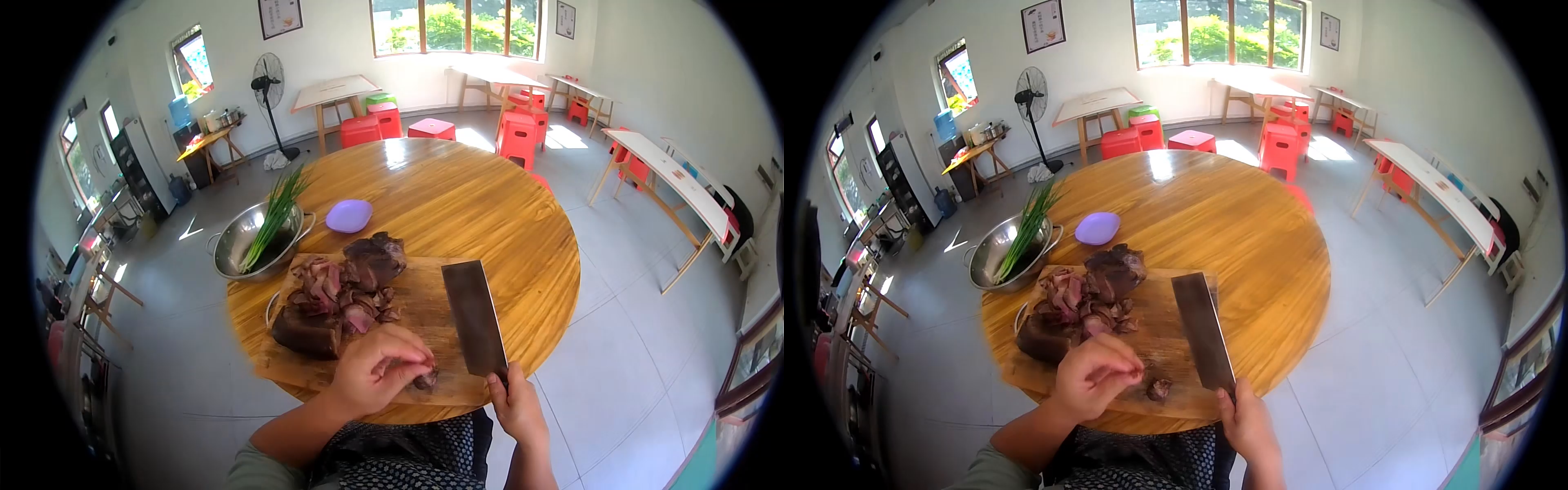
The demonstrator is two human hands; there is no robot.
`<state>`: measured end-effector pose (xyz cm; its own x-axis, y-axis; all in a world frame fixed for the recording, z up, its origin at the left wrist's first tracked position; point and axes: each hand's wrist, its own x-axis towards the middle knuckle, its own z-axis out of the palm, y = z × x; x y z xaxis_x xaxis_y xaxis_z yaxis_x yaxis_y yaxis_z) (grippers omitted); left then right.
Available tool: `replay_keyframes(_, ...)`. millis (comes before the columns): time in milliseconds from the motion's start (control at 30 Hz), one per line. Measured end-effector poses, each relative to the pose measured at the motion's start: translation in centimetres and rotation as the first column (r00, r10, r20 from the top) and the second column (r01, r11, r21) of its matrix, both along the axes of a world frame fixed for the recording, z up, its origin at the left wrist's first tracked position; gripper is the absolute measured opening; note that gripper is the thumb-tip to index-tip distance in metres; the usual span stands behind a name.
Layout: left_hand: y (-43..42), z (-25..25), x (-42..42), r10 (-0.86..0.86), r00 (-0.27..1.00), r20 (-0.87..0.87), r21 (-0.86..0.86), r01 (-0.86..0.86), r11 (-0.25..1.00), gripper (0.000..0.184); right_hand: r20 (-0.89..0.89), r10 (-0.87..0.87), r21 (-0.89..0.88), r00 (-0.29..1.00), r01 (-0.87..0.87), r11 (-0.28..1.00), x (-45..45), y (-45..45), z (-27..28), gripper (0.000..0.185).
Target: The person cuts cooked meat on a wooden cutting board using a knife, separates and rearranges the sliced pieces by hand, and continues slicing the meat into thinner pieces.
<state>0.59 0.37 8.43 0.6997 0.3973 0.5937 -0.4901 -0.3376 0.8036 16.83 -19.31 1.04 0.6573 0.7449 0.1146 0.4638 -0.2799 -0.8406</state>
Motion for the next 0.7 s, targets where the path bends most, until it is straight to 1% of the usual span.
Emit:
replay_keyframes(33,-1.1,1.5,-1.1,-0.136,0.984,0.113,0.045,0.132,0.990,0.012,0.019,-0.003,-0.052,1.000,0.004,0.999,0.1,0.0,0.1,0.022)
replay_keyframes(67,-2.1,2.8,-2.1,-0.273,0.938,0.214,0.103,0.256,0.961,0.015,0.057,-0.004,-0.053,0.998,0.007,0.999,0.0,0.0,0.0,0.022)
replay_keyframes(100,-2.3,4.4,-2.4,-0.446,0.839,0.313,0.233,0.388,0.892,0.023,0.050,0.013,-0.057,0.999,-0.011,0.998,-0.2,0.0,0.2,0.022)
replay_keyframes(133,-2.6,5.4,-3.2,-0.501,0.798,0.335,0.328,0.399,0.856,0.027,0.025,-0.007,-0.067,1.000,0.008,0.998,-0.4,0.0,0.8,0.022)
replay_keyframes(167,-3.0,5.9,-3.3,-0.483,0.811,0.329,0.327,0.382,0.864,0.027,0.000,-0.025,-0.078,1.000,0.025,0.997,-0.5,0.2,1.0,0.023)
replay_keyframes(200,-3.6,6.3,-2.9,-0.514,0.752,0.413,0.345,0.392,0.852,0.017,0.091,0.000,-0.026,0.996,0.002,1.000,-0.6,0.4,0.7,0.021)
replay_keyframes(233,-3.5,6.6,-3.2,-0.544,0.740,0.396,0.354,0.424,0.834,0.014,0.099,0.012,0.003,0.995,-0.013,1.000,-1.0,0.6,0.6,0.022)
replay_keyframes(300,-3.1,7.0,-3.9,-0.603,0.713,0.358,0.368,0.486,0.793,0.009,-0.018,-0.038,-0.096,0.999,0.036,0.995,-0.9,0.3,1.3,0.024)
replay_keyframes(333,-3.1,6.7,-3.8,-0.582,0.698,0.418,0.311,0.492,0.813,0.007,-0.021,-0.040,-0.097,0.999,0.038,0.995,-1.0,0.1,1.0,0.024)
replay_keyframes(400,-2.9,6.7,-4.1,-0.556,0.688,0.465,0.253,0.499,0.829,0.006,-0.085,-0.051,-0.044,0.995,0.047,0.998,-1.4,0.1,0.0,0.023)
replay_keyframes(467,-3.0,6.5,-5.1,-0.562,0.720,0.407,0.301,0.476,0.827,0.012,-0.080,-0.035,-0.036,0.996,0.032,0.999,-1.2,0.3,0.1,0.020)
replay_keyframes(500,-2.4,6.1,-5.3,-0.562,0.717,0.413,0.302,0.475,0.827,0.012,-0.065,-0.038,-0.016,0.997,0.037,0.999,-0.9,0.3,0.2,0.019)
replay_keyframes(533,-1.6,5.8,-5.2,-0.557,0.774,0.300,0.330,0.464,0.822,0.020,0.022,-0.024,0.059,0.999,0.022,0.998,-0.7,0.3,-0.6,0.018)
replay_keyframes(567,-1.1,5.4,-4.7,-0.555,0.810,0.191,0.362,0.468,0.807,0.029,0.053,-0.025,0.016,0.998,0.024,1.000,-0.5,0.1,-0.7,0.019)
replay_keyframes(600,-1.7,4.7,-4.1,-0.343,0.935,0.088,0.297,0.304,0.905,0.025,0.083,-0.026,-0.010,0.996,0.027,1.000,-0.5,0.0,-0.8,0.020)
replay_keyframes(633,-2.5,3.9,-3.6,-0.121,0.992,-0.036,0.260,0.126,0.957,0.021,0.112,-0.033,-0.036,0.993,0.037,0.999,-0.7,-0.1,-0.6,0.022)
replay_keyframes(667,-2.2,2.0,-2.6,-0.038,0.979,-0.203,0.244,0.088,0.966,0.027,0.078,-0.047,-0.082,0.996,0.053,0.995,-0.8,-0.1,0.0,0.023)
replay_keyframes(700,-1.5,-0.2,-1.6,0.052,0.928,-0.369,0.244,0.043,0.969,0.035,0.037,-0.054,-0.125,0.998,0.059,0.990,-0.9,0.0,0.3,0.024)
